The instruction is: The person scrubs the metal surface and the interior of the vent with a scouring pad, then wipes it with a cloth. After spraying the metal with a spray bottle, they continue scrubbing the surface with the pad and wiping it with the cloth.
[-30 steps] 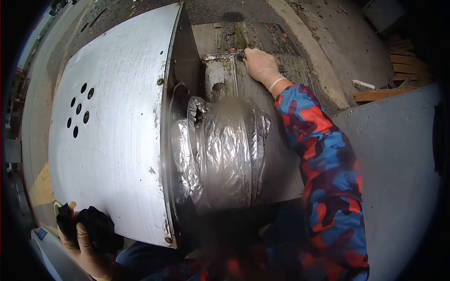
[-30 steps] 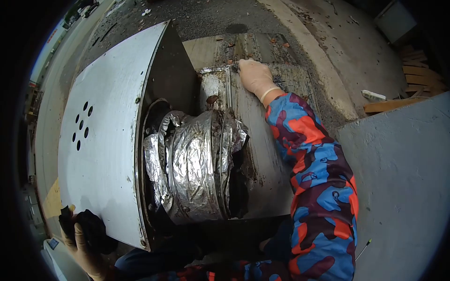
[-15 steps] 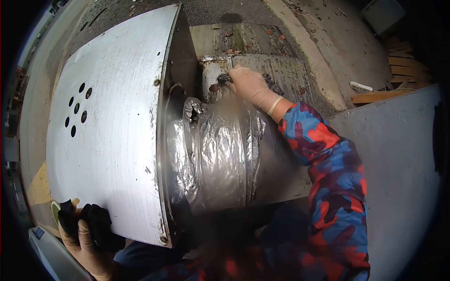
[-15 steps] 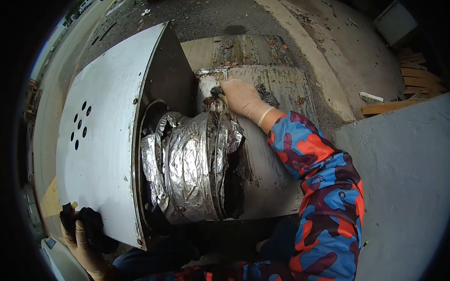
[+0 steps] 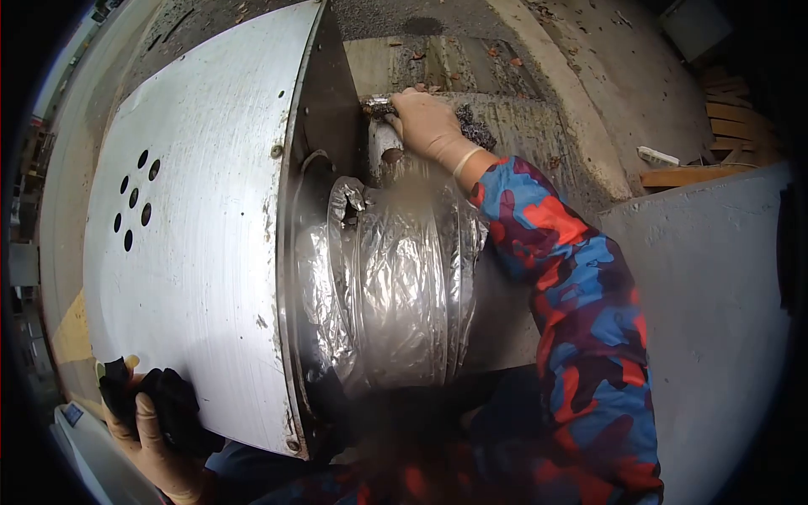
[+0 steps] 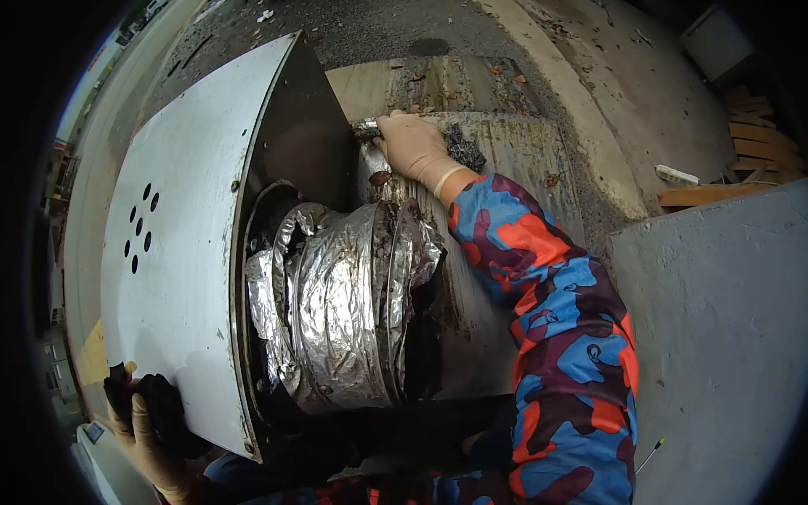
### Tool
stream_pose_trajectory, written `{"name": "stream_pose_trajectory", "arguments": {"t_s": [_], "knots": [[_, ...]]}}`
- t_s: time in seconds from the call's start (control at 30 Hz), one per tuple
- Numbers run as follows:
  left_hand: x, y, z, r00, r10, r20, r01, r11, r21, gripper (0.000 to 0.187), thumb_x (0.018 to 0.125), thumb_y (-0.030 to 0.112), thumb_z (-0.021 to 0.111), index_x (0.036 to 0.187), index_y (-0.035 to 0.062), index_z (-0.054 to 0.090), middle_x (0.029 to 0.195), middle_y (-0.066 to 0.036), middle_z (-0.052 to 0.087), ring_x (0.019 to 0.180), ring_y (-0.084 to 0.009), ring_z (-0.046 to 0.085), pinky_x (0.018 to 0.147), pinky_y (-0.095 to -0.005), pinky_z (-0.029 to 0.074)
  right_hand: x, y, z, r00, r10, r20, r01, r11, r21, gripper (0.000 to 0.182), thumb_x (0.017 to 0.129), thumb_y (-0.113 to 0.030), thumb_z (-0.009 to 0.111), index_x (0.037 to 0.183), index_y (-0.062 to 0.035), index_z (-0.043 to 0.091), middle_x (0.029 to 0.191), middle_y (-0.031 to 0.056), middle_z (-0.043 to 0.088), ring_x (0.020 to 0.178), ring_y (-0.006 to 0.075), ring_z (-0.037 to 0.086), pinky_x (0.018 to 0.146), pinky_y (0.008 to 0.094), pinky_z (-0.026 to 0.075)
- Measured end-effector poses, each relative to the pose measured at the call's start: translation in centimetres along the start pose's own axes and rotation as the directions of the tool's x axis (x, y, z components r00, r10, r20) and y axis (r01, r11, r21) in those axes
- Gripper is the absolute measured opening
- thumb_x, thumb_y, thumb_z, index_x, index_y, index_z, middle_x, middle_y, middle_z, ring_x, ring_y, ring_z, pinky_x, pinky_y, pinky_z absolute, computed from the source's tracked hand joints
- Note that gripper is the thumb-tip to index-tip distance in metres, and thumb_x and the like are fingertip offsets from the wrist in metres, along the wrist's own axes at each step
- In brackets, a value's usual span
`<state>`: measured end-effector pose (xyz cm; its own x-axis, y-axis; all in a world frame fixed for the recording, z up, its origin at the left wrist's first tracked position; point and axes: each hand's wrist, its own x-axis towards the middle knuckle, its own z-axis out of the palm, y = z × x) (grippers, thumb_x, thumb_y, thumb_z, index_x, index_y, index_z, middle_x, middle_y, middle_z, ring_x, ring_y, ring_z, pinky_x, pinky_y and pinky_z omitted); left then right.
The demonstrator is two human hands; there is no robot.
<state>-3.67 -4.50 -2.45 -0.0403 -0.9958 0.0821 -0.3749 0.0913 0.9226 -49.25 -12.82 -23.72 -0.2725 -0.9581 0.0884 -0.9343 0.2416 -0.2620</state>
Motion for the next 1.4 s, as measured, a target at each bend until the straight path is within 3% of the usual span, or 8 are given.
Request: {"name": "stream_pose_trajectory", "arguments": {"t_s": [0.03,0.17,0.57,0.63,0.8,0.93,1.13,1.4], "knots": [[0.3,1.8,0.6,0.994,0.020,0.105,-0.032,0.992,0.121,0.031,0.091,0.006,0.057,0.119,-0.0070,0.054,0.116,-0.015,0.061,0.096,-0.0235,0.059,0.088,-0.0351,0.047,0.7,0.9,0.5,0.999,0.016,-0.045,-0.016,1.000,0.002,0.030,0.091,-0.032,0.055,0.104,-0.0056,0.058,0.108,0.0167,0.060,0.105,0.0358,0.058,0.087,0.0456,0.048],[-0.2,0.3,0.8,0.998,0.017,-0.065,-0.016,1.000,0.004,0.040,0.092,0.015,0.060,0.128,-0.0003,0.050,0.110,-0.008,0.058,0.090,-0.0130,0.056,0.081,-0.0253,0.045,5.8,3.1,1.2,0.980,0.123,-0.154,-0.125,0.992,-0.001,0.031,0.091,-0.034,0.054,0.102,-0.0057,0.060,0.106,0.0155,0.062,0.102,0.0359,0.060,0.086,0.0465,0.049],[-0.1,-1.0,-1.8,0.997,0.021,0.071,-0.022,1.000,0.020,0.040,0.094,0.021,0.060,0.127,0.0005,0.052,0.116,-0.006,0.059,0.101,-0.0145,0.056,0.091,-0.0282,0.044,-1.3,15.4,-3.0,0.747,0.544,-0.382,-0.605,0.795,-0.051,0.030,0.092,-0.030,0.055,0.110,-0.0064,0.060,0.112,0.0176,0.060,0.106,0.0351,0.060,0.085,0.0467,0.050],[-0.2,1.4,-0.4,0.994,0.043,0.098,-0.052,0.995,0.088,0.032,0.091,0.006,0.058,0.120,-0.0069,0.053,0.116,-0.016,0.061,0.097,-0.0235,0.059,0.088,-0.0348,0.047,-0.6,13.2,-1.9,0.797,0.480,-0.367,-0.535,0.843,-0.061,0.030,0.092,-0.031,0.055,0.110,-0.0071,0.059,0.112,0.0176,0.060,0.105,0.0354,0.059,0.085,0.0466,0.050],[-0.2,1.4,0.4,0.994,0.054,0.095,-0.057,0.998,0.030,0.031,0.091,0.006,0.058,0.119,-0.0067,0.053,0.115,-0.015,0.061,0.099,-0.0233,0.057,0.091,-0.0358,0.045,3.1,3.6,0.8,0.957,0.199,-0.209,-0.188,0.980,0.069,0.031,0.091,-0.029,0.056,0.111,-0.0046,0.057,0.110,0.0194,0.058,0.106,0.0365,0.057,0.089,0.0448,0.047],[0.0,2.2,1.8,0.983,0.157,0.096,-0.175,0.958,0.227,0.027,0.093,0.006,0.054,0.117,-0.0062,0.056,0.112,-0.012,0.061,0.097,-0.0218,0.057,0.090,-0.0354,0.045,2.5,6.4,0.3,0.958,0.079,-0.274,-0.088,0.996,-0.021,0.025,0.091,-0.029,0.056,0.103,-0.0071,0.059,0.107,0.0164,0.060,0.103,0.0355,0.059,0.085,0.0459,0.049],[-0.1,2.2,1.8,0.998,0.055,0.041,-0.059,0.992,0.114,0.027,0.092,0.003,0.054,0.118,-0.0059,0.055,0.114,-0.012,0.061,0.099,-0.0216,0.058,0.090,-0.0345,0.047,-3.3,18.8,-4.4,0.812,0.473,-0.342,-0.540,0.831,-0.134,0.025,0.090,-0.027,0.058,0.105,-0.0065,0.060,0.111,0.0169,0.059,0.103,0.0345,0.060,0.083,0.0460,0.051],[0.1,2.2,1.5,0.996,0.020,0.082,-0.025,0.998,0.064,0.028,0.092,0.002,0.054,0.119,-0.0060,0.055,0.115,-0.013,0.061,0.099,-0.0226,0.058,0.090,-0.0344,0.048,-13.4,13.1,-5.3,0.962,0.246,-0.115,-0.263,0.950,-0.166,0.024,0.086,-0.023,0.062,0.103,-0.0060,0.060,0.105,0.0153,0.059,0.103,0.0334,0.057,0.086,0.0443,0.047]]}}
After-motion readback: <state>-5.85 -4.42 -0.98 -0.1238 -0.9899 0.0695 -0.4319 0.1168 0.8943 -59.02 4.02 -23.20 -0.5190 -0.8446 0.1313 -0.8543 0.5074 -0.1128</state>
